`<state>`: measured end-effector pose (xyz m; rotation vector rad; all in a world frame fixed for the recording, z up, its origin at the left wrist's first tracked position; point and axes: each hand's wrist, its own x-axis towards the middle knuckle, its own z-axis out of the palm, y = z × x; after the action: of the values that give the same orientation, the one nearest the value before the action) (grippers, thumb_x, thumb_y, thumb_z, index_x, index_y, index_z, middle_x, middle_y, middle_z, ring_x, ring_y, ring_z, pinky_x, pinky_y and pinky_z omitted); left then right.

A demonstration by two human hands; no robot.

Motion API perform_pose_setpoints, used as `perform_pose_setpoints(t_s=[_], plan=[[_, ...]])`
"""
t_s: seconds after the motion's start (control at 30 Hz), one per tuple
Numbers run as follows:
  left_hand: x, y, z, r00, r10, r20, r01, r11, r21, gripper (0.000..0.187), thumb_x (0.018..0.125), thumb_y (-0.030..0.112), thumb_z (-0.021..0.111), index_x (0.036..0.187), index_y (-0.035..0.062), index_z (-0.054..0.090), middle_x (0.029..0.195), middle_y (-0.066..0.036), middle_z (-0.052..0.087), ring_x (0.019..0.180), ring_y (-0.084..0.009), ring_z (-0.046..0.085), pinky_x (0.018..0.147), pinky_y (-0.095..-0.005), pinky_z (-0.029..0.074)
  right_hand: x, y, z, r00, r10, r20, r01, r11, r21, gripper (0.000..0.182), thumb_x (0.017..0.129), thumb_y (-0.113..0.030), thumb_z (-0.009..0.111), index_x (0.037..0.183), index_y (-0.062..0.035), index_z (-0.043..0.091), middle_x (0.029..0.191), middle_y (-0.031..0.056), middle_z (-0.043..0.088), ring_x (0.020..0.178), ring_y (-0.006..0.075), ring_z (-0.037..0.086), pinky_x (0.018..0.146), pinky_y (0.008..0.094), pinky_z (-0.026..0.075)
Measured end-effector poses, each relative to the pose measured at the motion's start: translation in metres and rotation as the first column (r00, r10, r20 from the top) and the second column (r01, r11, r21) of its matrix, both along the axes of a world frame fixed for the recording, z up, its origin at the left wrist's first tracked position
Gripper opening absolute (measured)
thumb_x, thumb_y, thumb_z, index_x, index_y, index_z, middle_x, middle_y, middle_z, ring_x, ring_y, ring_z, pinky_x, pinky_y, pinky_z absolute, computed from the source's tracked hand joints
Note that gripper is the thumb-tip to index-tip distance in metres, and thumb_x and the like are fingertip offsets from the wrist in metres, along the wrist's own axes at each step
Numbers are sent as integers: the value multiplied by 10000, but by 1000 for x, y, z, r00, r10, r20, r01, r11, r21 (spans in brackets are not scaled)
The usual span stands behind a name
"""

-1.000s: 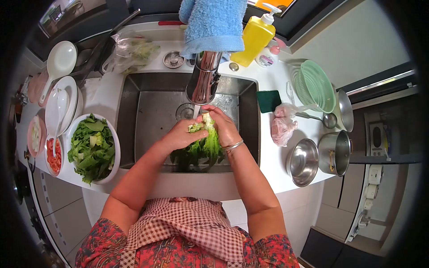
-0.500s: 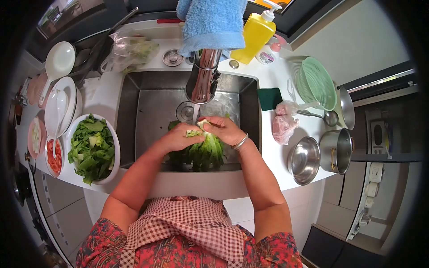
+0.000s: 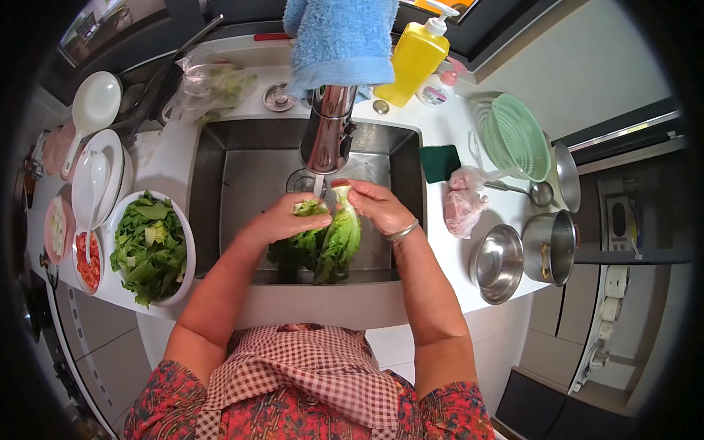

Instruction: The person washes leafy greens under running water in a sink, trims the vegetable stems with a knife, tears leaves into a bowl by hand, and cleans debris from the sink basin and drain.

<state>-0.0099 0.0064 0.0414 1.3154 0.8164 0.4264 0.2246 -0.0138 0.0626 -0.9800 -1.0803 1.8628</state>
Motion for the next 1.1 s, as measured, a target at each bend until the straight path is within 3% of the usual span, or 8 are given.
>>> perform_pose_setpoints(t_s=[0.17,0.2,0.3,0.4,0.7,0.83,0.9,1.1], plan=[[21,-5,-4,985,140,-102,-120,976,181,411,797,360,777,979,11,657,824,-19,650,759,-84,568,686,-277,479,-19,10,5,979,-19,204,13,999,30,408,934,-268,638,1245,-12,575,984,-21,644,870,69,574,750,210,460],[21,-4,-5,948,178,-265,-121,968,219,485,747,456,760,971,35,672,816,-121,693,765,-262,675,712,-364,508,-21,11,1,940,-100,326,87,995,53,381,913,-260,663,1194,-12,594,967,-11,651,853,76,586,741,229,475],[23,-10,8,893,253,-373,-139,941,307,437,753,420,753,964,45,683,826,-145,695,785,-319,677,717,-385,510,-24,16,-34,862,-253,440,206,967,151,337,851,-234,727,1059,7,619,906,44,675,795,97,620,691,265,502],[19,-10,3,929,181,-324,-94,959,266,383,761,379,732,932,40,686,806,-169,683,779,-329,674,710,-389,510,-29,13,-25,682,-200,704,49,972,230,382,825,-185,748,1086,55,605,860,87,681,781,115,623,676,264,503],[0,2,0,908,-190,-374,308,907,286,376,794,338,717,991,21,673,798,-171,662,745,-246,641,730,-340,495,-10,6,-16,917,212,337,-207,977,-53,345,909,-239,677,1162,-10,629,996,-26,640,867,56,548,736,224,461],[-12,3,-24,972,10,-236,58,958,279,395,800,343,731,1019,21,663,879,-99,675,814,-177,617,759,-307,480,6,3,-11,984,110,142,-93,988,-127,374,938,-245,631,1242,-30,599,1007,-32,635,880,56,547,734,199,431],[-16,8,-22,996,47,-70,-51,997,-54,412,801,320,749,1072,26,652,967,-43,658,896,-126,582,795,-280,466,10,3,-10,987,119,107,-108,989,-100,384,943,-255,620,1260,-39,591,1033,-32,638,900,58,560,758,194,421],[6,-1,-5,996,-14,-84,4,994,-109,716,719,484,810,1193,-4,586,1099,-123,630,1043,-188,574,907,-293,447,-8,5,-15,995,95,38,-94,995,-10,423,945,-257,620,1291,-22,560,1112,-11,634,998,76,561,865,232,432]])
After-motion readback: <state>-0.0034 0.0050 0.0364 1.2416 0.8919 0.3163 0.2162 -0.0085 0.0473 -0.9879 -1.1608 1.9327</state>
